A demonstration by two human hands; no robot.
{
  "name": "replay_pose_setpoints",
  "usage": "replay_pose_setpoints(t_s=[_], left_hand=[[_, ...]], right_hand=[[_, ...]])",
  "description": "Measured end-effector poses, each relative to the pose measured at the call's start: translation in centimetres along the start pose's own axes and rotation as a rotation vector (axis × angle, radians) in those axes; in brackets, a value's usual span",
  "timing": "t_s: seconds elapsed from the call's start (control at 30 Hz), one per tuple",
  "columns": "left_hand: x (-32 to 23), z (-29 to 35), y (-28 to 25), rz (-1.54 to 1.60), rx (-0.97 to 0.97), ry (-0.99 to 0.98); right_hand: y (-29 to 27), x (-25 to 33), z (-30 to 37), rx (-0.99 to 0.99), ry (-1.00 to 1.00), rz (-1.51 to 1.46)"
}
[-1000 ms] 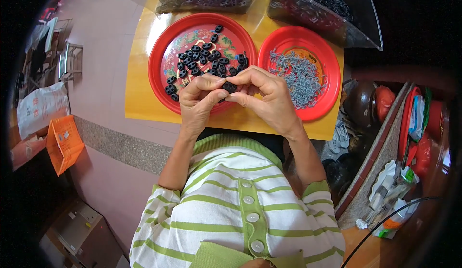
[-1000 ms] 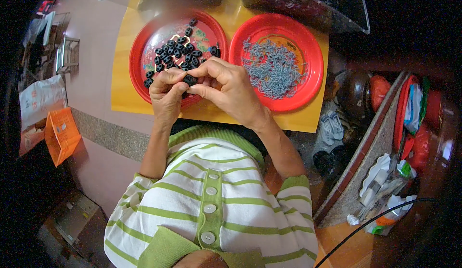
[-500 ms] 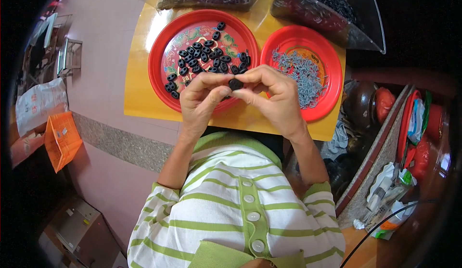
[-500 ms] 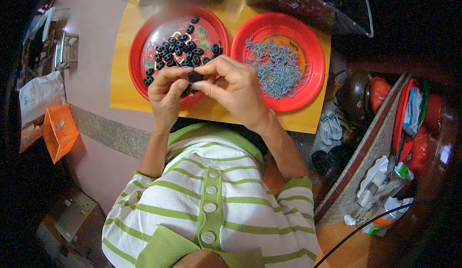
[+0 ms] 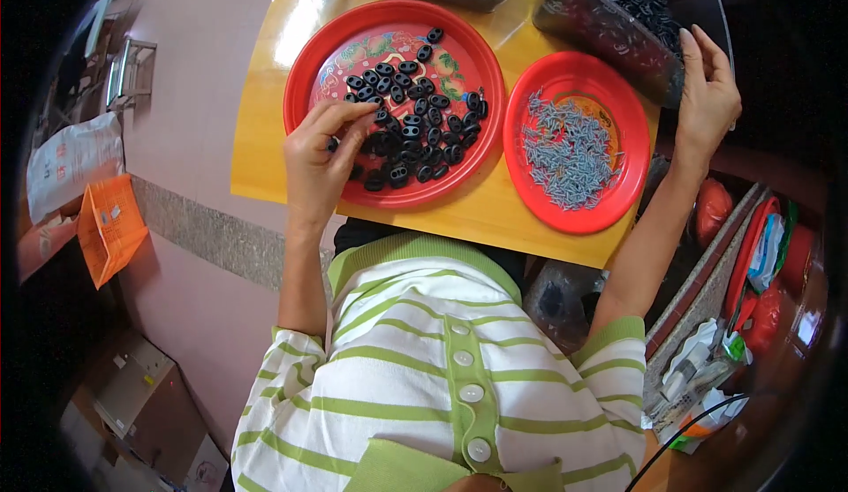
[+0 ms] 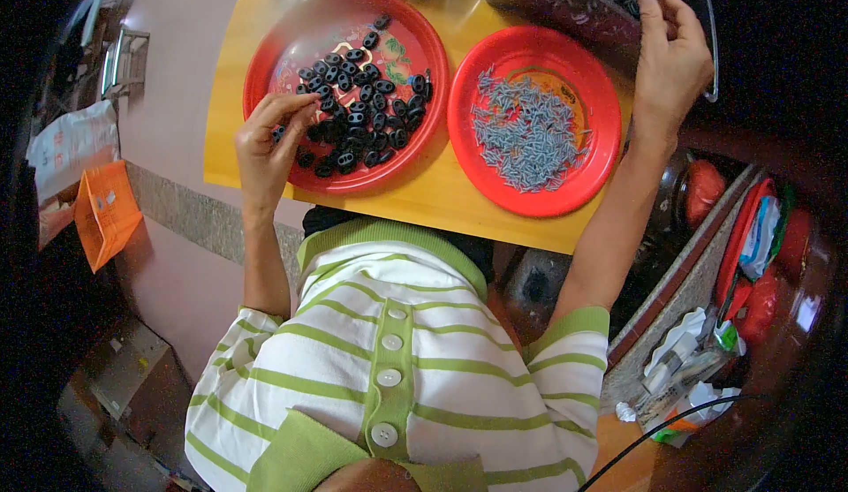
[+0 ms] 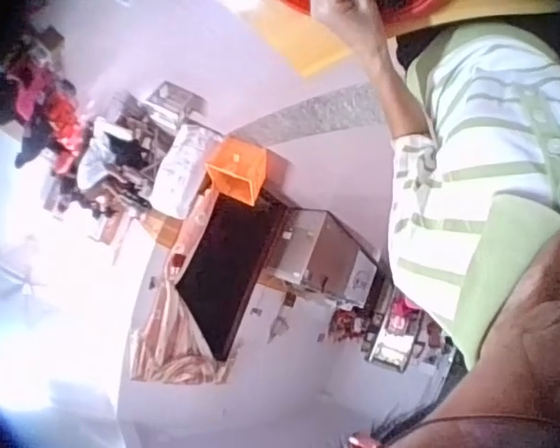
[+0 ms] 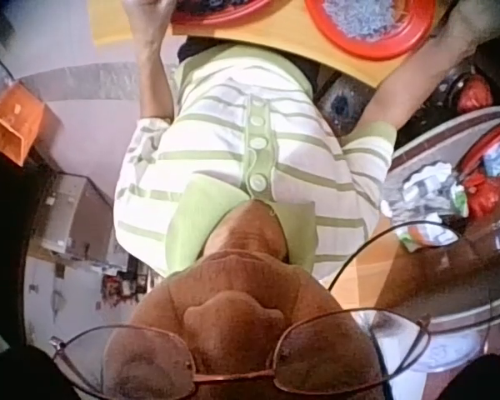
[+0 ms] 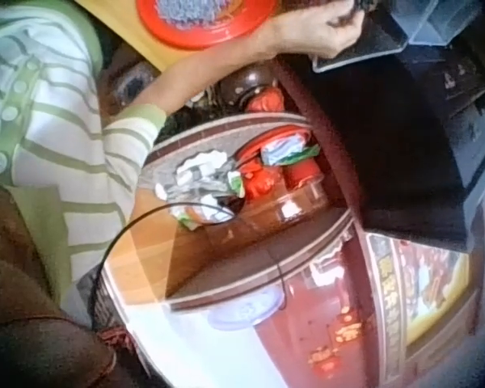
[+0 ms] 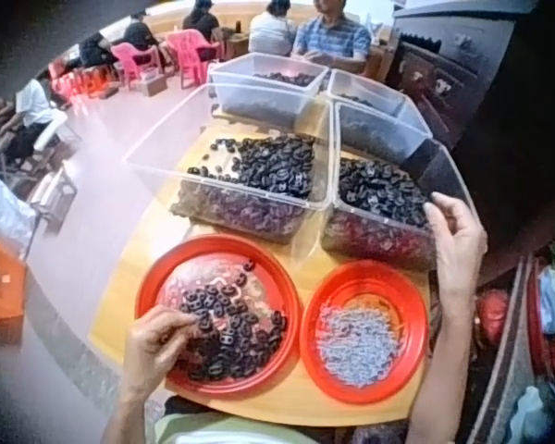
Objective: The person assembles plastic cord locks by picking plastic toggle components and metal springs from trays and fitting the pieces together by hand.
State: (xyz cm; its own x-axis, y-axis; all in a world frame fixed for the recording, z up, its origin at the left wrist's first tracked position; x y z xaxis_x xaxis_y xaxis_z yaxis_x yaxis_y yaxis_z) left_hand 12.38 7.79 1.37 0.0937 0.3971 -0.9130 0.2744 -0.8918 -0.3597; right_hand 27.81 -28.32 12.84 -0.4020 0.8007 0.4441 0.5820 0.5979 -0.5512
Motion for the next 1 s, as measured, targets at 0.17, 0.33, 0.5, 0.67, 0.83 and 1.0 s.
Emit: replay_pose_setpoints(t_s=[0.17, 0.33, 0.5, 0.67, 0.83, 1.0], left_hand=[[-3.3, 0.1, 4.3, -0.246, 0.199, 0.243], [-2.0, 0.2, 5.6, -0.465, 0.226, 0.21], [-2.9, 0.2, 6.1, -0.538, 0.184, 0.232], [-3.1, 0.0, 6.4, -0.516, 0.183, 0.231], [-3.1, -0.4, 6.6, -0.525, 0.183, 0.231], [-2.8, -0.6, 6.8, -0.501, 0.179, 0.298]], right_hand=[[1.2, -2.1, 1.6, -0.028, 0.292, -0.384], [-0.4, 1.2, 4.9, -0.041, 0.336, -0.396], [4.5, 2.7, 10.1, 0.591, 0.261, -0.301], [6.8, 2.9, 11.9, 0.634, 0.169, -0.172], [8.3, 2.5, 11.8, 0.608, 0.115, -0.105], [8.6, 2.1, 11.7, 0.62, 0.12, -0.056]])
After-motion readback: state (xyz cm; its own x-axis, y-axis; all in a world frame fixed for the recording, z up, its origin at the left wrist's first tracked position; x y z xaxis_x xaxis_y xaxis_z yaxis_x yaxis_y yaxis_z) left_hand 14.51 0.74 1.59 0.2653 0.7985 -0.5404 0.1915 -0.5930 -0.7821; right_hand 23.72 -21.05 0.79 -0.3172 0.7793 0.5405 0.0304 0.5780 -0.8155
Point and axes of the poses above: each hand's wrist, its own z-axis away from the middle knuckle, its own y-axis out of the palm, x = y × z, the point moved 8 cm from there along -z, towards the middle knuckle, and after that the axes turned 3 degrees about z, right-handed, at the moved point
